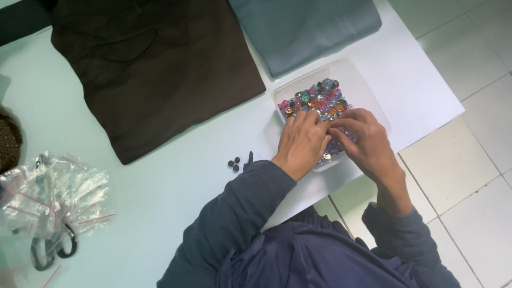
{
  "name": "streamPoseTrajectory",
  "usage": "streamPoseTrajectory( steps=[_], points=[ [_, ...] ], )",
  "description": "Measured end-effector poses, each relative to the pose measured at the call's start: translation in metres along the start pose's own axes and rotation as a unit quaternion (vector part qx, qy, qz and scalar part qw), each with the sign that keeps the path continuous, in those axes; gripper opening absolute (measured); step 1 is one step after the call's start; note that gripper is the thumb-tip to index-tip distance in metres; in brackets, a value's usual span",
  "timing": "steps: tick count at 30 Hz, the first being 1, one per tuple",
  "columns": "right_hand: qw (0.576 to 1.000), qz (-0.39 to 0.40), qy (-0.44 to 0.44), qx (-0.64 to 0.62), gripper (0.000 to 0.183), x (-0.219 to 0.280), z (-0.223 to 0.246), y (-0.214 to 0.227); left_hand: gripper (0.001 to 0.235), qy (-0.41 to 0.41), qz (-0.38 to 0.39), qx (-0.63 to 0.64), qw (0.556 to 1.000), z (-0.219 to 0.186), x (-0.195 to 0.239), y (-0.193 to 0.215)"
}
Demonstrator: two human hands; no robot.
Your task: Sorting and packaging small decorative beads and fasteners into individual plastic bags.
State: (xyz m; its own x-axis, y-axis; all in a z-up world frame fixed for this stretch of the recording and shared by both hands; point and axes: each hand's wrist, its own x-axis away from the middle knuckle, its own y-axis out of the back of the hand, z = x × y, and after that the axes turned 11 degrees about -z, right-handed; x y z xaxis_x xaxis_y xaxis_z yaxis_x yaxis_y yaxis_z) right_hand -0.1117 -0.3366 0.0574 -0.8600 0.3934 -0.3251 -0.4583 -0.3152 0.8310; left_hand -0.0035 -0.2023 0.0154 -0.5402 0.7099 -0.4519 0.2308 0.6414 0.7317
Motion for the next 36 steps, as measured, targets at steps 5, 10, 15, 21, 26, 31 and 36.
streamPoseTrajectory(
  steps=[5, 10, 15, 21, 26, 31, 36],
  points=[
    [0.996, 0.055, -0.011, 0.063, 0.019, -0.002, 0.002, -0.006, 0.02, 0.013, 0.067, -0.08, 0.994, -0.003, -0.009, 0.003],
    [0.991, 0.094, -0.045, 0.082, 0.019, -0.012, 0.007, -0.005, 0.008, 0.025, 0.08, -0.099, 0.992, 0.002, -0.018, 0.015],
    [0.993, 0.051, -0.066, 0.08, 0.023, -0.01, -0.005, -0.013, 0.011, 0.019, -0.013, -0.097, 0.995, 0.017, -0.025, 0.005],
    [0.998, -0.01, -0.062, -0.009, 0.027, -0.008, -0.009, -0.015, 0.008, 0.03, -0.001, 0.032, 0.999, 0.013, -0.02, 0.022],
    [0.988, -0.044, -0.045, -0.141, 0.016, -0.003, 0.003, -0.01, 0.012, 0.048, -0.005, 0.061, 0.997, 0.006, -0.012, 0.049],
    [0.974, -0.042, -0.034, -0.22, 0.017, 0.001, 0.049, -0.012, 0.013, 0.075, -0.014, 0.098, 0.992, 0.016, 0.014, 0.08],
    [0.949, -0.018, 0.055, -0.31, 0.023, 0.002, 0.116, -0.025, 0.018, 0.123, -0.003, 0.151, 0.981, 0.035, 0.051, 0.138]
  ],
)
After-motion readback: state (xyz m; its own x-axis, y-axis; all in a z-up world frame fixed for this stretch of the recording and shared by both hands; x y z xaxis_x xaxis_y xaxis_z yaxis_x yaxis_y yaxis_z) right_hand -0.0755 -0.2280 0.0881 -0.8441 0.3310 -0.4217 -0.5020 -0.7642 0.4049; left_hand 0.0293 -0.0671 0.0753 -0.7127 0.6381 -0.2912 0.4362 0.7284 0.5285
